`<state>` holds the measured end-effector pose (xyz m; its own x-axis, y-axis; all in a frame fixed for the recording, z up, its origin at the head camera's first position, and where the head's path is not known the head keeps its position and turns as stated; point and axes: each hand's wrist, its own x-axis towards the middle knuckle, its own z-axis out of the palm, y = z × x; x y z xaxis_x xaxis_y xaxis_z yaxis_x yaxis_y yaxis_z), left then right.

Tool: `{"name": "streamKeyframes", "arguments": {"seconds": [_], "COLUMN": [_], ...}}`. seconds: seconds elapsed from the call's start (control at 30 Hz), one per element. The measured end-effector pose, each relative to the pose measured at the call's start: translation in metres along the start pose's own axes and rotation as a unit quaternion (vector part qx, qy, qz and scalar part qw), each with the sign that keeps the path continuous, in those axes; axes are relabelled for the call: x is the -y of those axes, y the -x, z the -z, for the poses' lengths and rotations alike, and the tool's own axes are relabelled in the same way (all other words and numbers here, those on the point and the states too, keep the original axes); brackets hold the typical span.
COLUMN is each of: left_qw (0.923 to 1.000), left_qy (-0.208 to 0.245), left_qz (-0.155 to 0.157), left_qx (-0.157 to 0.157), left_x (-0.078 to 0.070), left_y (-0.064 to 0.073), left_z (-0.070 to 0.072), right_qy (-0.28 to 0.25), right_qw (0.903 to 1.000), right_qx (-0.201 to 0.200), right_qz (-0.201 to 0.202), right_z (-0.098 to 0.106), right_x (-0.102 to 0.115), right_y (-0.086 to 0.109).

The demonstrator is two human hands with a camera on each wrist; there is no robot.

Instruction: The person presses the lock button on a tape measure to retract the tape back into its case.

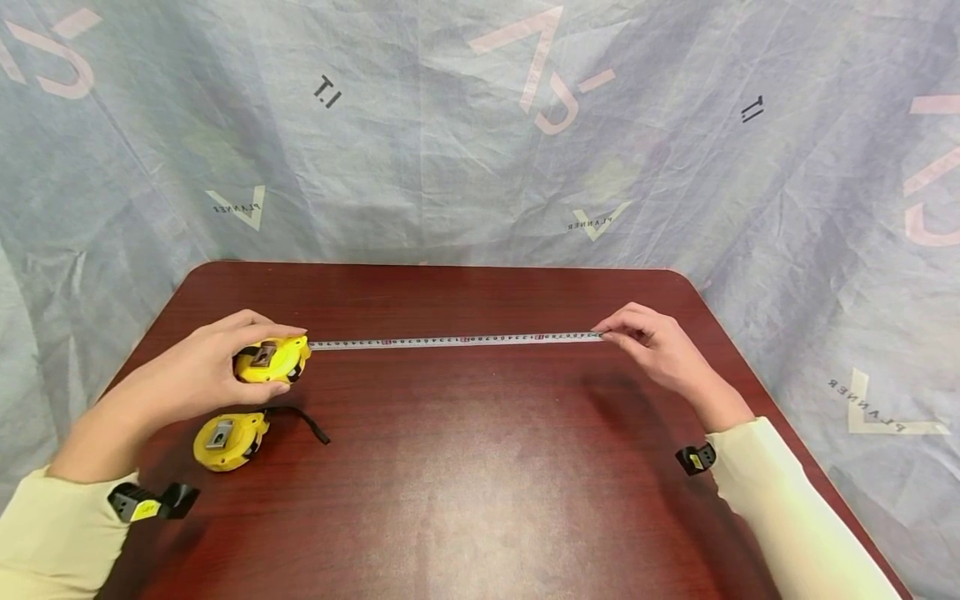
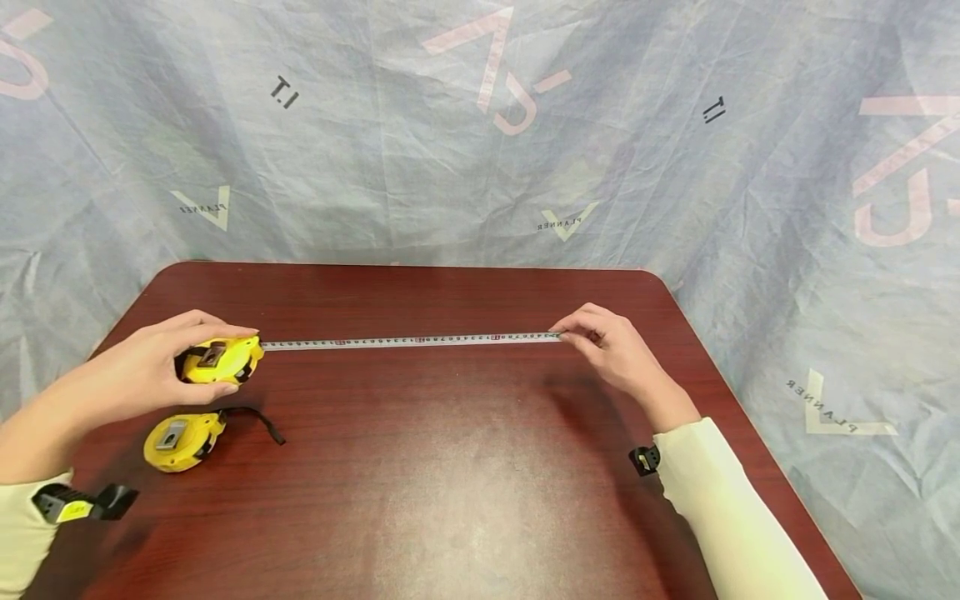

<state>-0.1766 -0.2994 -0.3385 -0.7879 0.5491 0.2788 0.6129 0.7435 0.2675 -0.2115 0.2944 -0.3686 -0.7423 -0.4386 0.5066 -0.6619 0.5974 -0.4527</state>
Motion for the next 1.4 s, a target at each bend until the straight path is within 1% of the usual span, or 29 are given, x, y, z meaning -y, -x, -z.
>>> {"name": "streamKeyframes", "arguments": {"seconds": [0.17, 0.3, 0.67, 0.77, 0.93, 1.1, 1.27, 1.4], "left_qw": [0.9998, 0.9997, 0.9999, 0.9999, 0.9999, 0.9999, 0.9997, 0.9994], "left_qy": [0.009, 0.011, -0.003, -0.005, 0.001, 0.006, 0.009, 0.015], "left_qz": [0.010, 0.010, -0.006, -0.005, 0.001, -0.006, -0.005, 0.005], "left_qx": [0.012, 0.017, 0.008, 0.010, 0.016, 0.009, 0.020, 0.030], "left_x": [-0.002, -0.004, -0.006, -0.007, -0.009, -0.010, -0.010, -0.012], "left_y": [-0.002, -0.004, -0.008, -0.009, -0.010, -0.011, -0.013, -0.015], "left_z": [-0.001, -0.002, -0.005, -0.005, -0.005, -0.005, -0.006, -0.008], "right_qy": [-0.006, -0.010, -0.011, -0.011, -0.014, -0.021, -0.026, -0.027], "right_qw": [1.0000, 0.9999, 0.9997, 0.9997, 0.9995, 0.9993, 0.9992, 0.9992], "right_qx": [0.004, 0.006, 0.020, 0.021, 0.026, 0.028, 0.029, 0.027], "right_qz": [-0.001, 0.001, -0.010, -0.010, -0.013, -0.015, -0.013, -0.011], "right_z": [-0.005, -0.010, -0.019, -0.021, -0.023, -0.026, -0.030, -0.032], "right_x": [0.002, 0.003, 0.008, 0.009, 0.012, 0.015, 0.017, 0.018], "right_y": [-0.004, -0.006, -0.012, -0.013, -0.015, -0.018, -0.021, -0.022]}}
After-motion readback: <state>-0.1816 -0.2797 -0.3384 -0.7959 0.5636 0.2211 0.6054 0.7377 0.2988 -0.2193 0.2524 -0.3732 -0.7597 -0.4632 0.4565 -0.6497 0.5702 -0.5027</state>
